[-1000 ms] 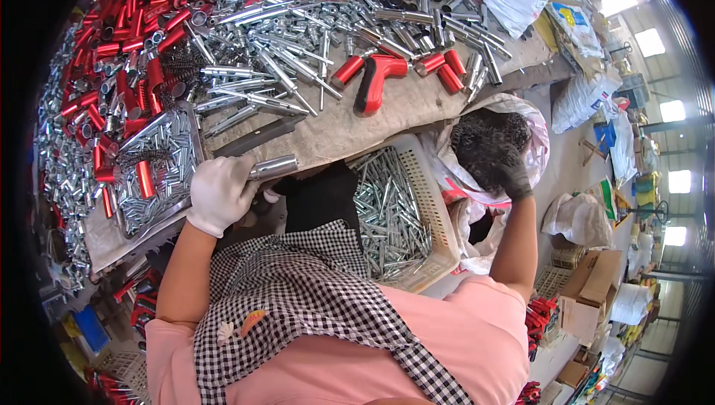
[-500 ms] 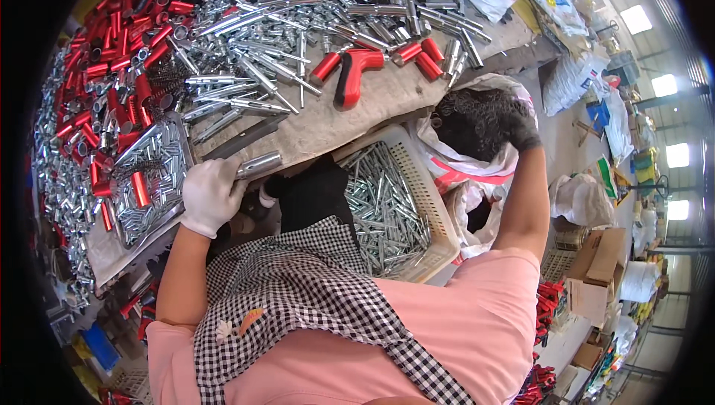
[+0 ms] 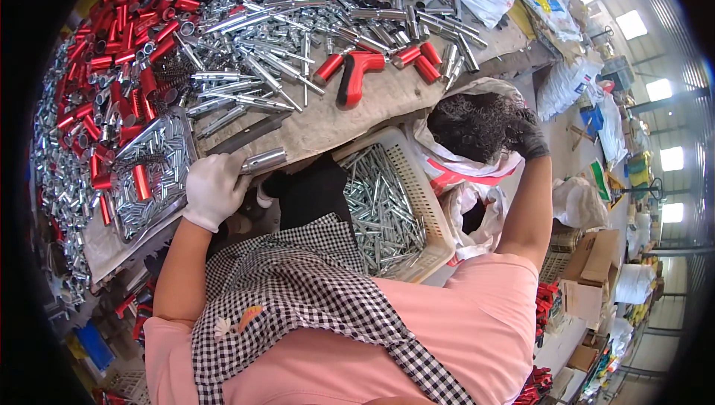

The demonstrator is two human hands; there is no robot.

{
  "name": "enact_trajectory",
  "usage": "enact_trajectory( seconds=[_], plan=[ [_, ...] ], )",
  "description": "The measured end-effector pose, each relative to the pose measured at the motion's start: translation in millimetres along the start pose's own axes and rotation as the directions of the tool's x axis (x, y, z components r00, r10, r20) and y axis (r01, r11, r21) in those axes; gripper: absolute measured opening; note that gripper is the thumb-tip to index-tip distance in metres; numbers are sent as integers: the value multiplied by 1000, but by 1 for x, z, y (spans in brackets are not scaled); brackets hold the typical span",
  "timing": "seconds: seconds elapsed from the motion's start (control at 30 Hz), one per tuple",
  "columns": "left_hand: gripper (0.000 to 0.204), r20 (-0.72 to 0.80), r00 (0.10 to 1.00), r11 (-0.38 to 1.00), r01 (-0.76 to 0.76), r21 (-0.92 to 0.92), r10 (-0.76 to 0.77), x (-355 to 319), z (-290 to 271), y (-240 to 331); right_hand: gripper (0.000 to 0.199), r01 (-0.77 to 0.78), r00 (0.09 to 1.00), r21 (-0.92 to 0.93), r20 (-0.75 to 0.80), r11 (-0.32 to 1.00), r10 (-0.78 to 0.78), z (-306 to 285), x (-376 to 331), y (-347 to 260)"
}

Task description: Manually assembling red plastic handles onto silver metal rods to create tools at a factory workstation.

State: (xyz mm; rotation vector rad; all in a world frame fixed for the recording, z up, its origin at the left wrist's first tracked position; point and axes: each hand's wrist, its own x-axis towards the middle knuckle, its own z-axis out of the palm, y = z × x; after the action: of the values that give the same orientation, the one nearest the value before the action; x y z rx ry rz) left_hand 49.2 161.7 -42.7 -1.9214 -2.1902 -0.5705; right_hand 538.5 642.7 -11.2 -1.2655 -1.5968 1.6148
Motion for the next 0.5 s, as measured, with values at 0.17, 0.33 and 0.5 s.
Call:
enact_trajectory(
  seconds=[0.17,0.33,0.5],
  plan=[
    [36,36,999,999,38,3,-38,-3,-3,-2,28,-4,993,8,-114,1000,5,7,-19,-18],
    [37,41,999,999,25,-24,-24,-1,-4,3,29,-55,976,166,-201,985,88,-13,-18,-26],
    [35,31,1000,1000,2,-2,-2,0,-3,6,16,32,986,194,-168,980,2,-27,-16,-51]
  ],
)
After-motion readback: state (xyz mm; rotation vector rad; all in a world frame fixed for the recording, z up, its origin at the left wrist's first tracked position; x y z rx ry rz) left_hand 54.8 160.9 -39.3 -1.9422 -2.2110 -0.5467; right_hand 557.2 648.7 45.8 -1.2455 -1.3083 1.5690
